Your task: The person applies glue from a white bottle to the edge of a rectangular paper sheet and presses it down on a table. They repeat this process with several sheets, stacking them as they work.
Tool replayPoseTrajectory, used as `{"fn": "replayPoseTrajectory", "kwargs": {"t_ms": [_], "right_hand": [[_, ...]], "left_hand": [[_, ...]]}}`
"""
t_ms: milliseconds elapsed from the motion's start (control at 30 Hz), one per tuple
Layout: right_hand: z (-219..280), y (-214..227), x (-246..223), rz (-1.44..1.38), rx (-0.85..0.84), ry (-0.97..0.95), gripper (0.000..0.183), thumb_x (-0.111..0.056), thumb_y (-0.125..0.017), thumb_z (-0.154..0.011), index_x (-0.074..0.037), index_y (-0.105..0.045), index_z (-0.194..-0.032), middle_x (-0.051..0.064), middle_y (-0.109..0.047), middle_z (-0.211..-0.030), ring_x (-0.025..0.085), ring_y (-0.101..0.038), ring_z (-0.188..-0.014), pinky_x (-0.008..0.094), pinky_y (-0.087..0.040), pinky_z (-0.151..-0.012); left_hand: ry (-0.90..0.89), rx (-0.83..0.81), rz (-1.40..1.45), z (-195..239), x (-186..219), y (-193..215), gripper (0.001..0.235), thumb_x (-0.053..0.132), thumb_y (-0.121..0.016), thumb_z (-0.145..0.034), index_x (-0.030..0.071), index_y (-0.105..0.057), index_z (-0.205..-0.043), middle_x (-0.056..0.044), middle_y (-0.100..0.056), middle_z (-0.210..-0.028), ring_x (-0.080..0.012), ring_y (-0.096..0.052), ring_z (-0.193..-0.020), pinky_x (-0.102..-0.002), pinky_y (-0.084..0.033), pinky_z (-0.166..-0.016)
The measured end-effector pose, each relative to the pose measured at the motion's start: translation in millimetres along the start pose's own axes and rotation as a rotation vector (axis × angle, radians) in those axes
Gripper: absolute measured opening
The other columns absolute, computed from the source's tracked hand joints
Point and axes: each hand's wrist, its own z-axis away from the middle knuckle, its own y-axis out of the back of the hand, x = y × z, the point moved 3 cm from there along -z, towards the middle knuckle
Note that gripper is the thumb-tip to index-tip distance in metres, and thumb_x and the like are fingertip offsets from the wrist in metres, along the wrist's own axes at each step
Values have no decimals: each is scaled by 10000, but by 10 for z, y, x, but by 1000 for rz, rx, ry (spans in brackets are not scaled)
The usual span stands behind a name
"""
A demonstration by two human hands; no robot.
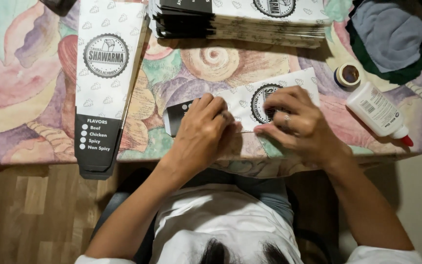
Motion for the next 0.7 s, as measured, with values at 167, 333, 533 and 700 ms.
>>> {"fn": "replayPoseTrajectory", "kwargs": {"t_ms": [167,333,533,700], "right_hand": [[37,-43,163,-85,-95,-117,307,-207,-789,-914,-35,-540,-968,160,-550,-1221,395,-518,-1291,511,-427,-1101],[158,-41,292,130,-321,-387,935,-450,-688,-859,1,-262,-1559,202,-336,-1569,357,-282,-1519,610,-95,-1266],[395,-56,429,430,-416,-418,1048,-711,-392,-902,-38,-84,-1643,154,-57,-1728,281,26,-1600,478,39,-1256],[453,-88,506,479,-383,-389,1050,-731,-426,-889,-28,-174,-1627,163,-109,-1729,315,-29,-1603,534,15,-1252]], "left_hand": [[140,-54,-54,-65,-64,-63,203,80,-589,-958,-31,-489,-1096,-223,-494,-1074,-368,-477,-889,-465,-429,-777],[104,-36,-210,12,21,82,431,256,-396,-1058,-139,-557,-1004,-254,-507,-1213,-405,-446,-982,-516,-375,-801],[336,-165,-345,477,-101,355,566,303,-402,-1082,-112,-438,-1466,-264,-481,-1320,-359,-487,-1077,-486,-456,-935],[569,-143,-161,160,120,223,263,60,-509,-869,15,-546,-1125,-185,-453,-1337,-334,-430,-1172,-465,-388,-983]]}}
